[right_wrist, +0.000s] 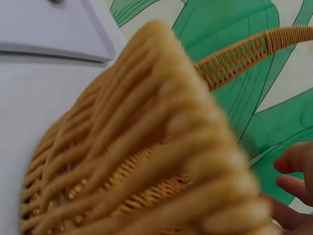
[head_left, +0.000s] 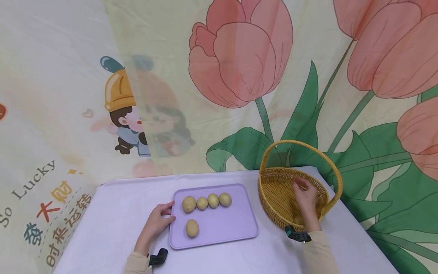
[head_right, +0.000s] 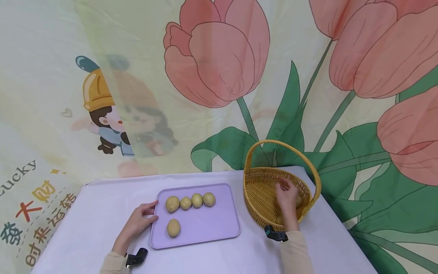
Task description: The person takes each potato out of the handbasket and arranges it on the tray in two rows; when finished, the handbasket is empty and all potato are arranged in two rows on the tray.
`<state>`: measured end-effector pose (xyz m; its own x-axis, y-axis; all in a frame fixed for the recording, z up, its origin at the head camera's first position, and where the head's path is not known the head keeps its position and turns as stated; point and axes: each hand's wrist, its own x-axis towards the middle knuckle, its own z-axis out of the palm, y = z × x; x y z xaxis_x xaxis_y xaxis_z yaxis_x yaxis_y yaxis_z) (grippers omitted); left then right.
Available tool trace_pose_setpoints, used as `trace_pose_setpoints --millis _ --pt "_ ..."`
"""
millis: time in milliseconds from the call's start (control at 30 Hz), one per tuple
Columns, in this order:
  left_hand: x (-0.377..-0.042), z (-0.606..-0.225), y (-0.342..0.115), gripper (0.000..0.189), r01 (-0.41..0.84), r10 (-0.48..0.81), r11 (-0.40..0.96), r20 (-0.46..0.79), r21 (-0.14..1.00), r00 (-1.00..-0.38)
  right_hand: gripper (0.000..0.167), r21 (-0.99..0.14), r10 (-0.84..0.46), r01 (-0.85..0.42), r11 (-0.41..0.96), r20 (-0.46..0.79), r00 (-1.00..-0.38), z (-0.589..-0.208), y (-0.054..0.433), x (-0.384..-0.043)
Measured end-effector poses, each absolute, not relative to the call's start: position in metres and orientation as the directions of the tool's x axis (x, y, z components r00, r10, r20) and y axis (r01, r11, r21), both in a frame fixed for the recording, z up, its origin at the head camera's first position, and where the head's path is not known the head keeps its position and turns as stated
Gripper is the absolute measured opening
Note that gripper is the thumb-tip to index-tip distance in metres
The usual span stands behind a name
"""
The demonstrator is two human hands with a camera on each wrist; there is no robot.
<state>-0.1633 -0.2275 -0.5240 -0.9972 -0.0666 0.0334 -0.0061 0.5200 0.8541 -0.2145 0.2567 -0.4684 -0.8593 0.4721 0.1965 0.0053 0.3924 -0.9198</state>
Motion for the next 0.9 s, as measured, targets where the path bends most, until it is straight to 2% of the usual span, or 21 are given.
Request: trace_pose_setpoints --millis 200,567,900 --pt "-0.164 -0.523 -0.227 0.057 0.004 -0.062 0.508 0.042 0.861 -0.997 0.035 -0.930 0.488 0.002 0.368 0.191 -0.851 -0.474 0.265 -0.216" --pt "-0.164 -0.523 -0.228 0.057 -0.004 -0.063 0.507 0.032 0.862 -0.997 0.042 -0.898 0.521 0.142 0.415 0.107 -0.847 -0.473 0.274 -0.219" --pt "-0.163 -0.523 -0.227 0.057 0.001 -0.059 0.518 0.037 0.855 -0.998 0.049 -0.876 0.512 0.169 0.452 0.100 -0.853 -0.476 0.277 -0.220"
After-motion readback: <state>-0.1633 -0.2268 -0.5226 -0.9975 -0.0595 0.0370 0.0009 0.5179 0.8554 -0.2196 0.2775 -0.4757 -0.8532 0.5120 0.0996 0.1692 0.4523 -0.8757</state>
